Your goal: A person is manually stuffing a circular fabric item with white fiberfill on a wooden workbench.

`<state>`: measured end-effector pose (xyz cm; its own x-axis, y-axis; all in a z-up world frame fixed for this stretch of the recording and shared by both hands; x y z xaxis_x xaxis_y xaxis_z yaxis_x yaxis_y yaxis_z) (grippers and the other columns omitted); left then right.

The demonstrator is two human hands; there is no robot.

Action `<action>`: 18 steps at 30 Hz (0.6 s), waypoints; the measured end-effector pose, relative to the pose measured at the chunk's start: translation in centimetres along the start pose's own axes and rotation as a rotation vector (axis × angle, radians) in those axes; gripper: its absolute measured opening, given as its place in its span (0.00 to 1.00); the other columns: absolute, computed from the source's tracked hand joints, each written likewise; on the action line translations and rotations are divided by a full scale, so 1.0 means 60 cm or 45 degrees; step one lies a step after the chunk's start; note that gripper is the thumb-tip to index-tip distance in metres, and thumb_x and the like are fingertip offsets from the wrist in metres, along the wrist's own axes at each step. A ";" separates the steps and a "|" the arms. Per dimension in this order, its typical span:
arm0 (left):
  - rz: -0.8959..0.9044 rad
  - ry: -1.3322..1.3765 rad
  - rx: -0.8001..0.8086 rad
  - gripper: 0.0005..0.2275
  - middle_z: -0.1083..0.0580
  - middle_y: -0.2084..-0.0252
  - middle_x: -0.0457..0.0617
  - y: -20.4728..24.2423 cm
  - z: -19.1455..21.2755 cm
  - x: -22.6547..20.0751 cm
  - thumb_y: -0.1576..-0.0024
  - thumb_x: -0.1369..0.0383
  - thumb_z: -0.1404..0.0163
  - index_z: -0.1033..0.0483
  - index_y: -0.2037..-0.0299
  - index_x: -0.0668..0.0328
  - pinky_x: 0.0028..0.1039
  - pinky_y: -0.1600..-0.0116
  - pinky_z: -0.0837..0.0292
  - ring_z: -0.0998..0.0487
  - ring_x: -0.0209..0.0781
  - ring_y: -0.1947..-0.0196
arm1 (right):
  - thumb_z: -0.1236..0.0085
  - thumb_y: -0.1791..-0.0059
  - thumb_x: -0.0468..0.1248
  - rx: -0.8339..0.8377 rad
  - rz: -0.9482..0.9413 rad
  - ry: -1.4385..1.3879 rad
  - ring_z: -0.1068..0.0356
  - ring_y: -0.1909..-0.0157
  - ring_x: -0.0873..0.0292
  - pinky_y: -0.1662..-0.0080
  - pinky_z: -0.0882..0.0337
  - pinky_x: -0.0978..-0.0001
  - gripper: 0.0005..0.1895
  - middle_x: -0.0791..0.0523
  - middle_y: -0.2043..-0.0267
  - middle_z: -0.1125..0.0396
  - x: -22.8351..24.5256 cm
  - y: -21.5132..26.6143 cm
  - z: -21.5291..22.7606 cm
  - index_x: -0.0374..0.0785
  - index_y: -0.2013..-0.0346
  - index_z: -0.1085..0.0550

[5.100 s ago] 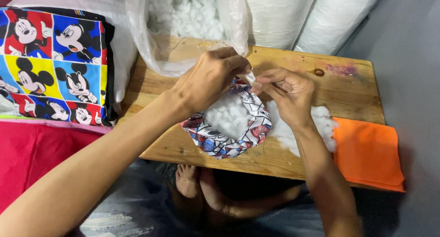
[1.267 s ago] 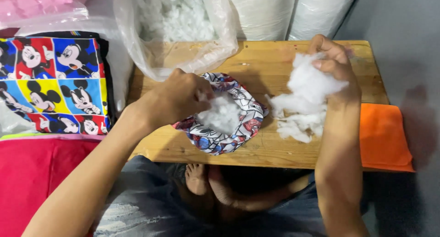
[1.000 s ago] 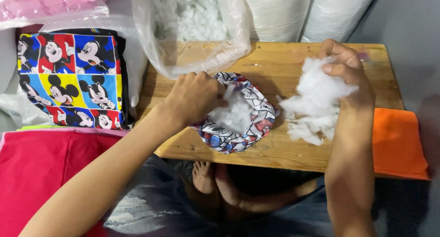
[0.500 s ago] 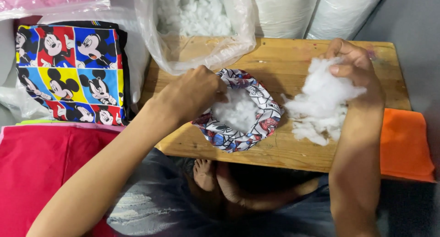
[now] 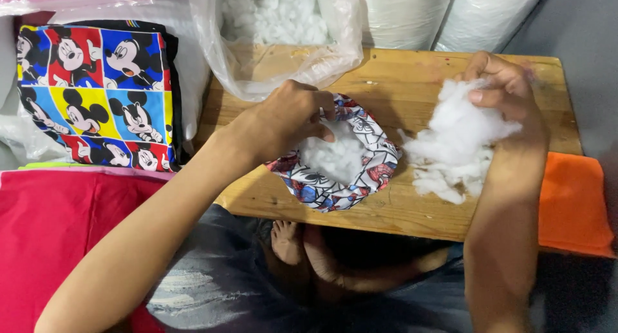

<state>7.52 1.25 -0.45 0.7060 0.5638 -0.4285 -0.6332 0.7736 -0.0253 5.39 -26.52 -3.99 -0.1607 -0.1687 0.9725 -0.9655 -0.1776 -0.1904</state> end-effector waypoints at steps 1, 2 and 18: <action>0.001 0.001 0.002 0.13 0.19 0.61 0.54 0.002 0.000 0.005 0.50 0.64 0.34 0.20 0.59 0.56 0.41 0.58 0.28 0.20 0.55 0.59 | 0.45 0.55 0.38 -0.001 -0.002 -0.002 0.28 0.67 0.63 0.69 0.33 0.77 0.10 0.50 0.57 0.27 0.000 -0.001 0.002 0.42 0.61 0.33; -0.097 0.003 -0.071 0.08 0.20 0.64 0.52 0.004 0.008 -0.001 0.49 0.69 0.35 0.19 0.62 0.56 0.39 0.59 0.28 0.20 0.52 0.63 | 0.45 0.54 0.37 0.027 0.002 0.022 0.29 0.67 0.64 0.69 0.32 0.77 0.09 0.52 0.58 0.27 0.001 -0.001 0.001 0.43 0.61 0.33; -0.061 -0.298 -0.029 0.12 0.28 0.60 0.55 0.030 0.001 -0.021 0.48 0.81 0.47 0.18 0.60 0.54 0.49 0.67 0.27 0.21 0.63 0.65 | 0.45 0.53 0.36 0.021 -0.004 -0.058 0.34 0.72 0.67 0.73 0.38 0.78 0.08 0.57 0.66 0.31 0.015 -0.002 -0.031 0.44 0.64 0.35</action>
<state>5.48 1.97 0.12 0.7879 0.5805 -0.2054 -0.6025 0.7957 -0.0623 4.98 -24.88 -2.83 -0.1479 -0.2122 0.9660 -0.9625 -0.1938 -0.1899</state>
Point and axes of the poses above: each hand's wrist, its own y-axis away from the middle knuckle, its own z-axis out of the back of the hand, x = y × z, the point moved 9 cm from there along -y, towards the middle knuckle
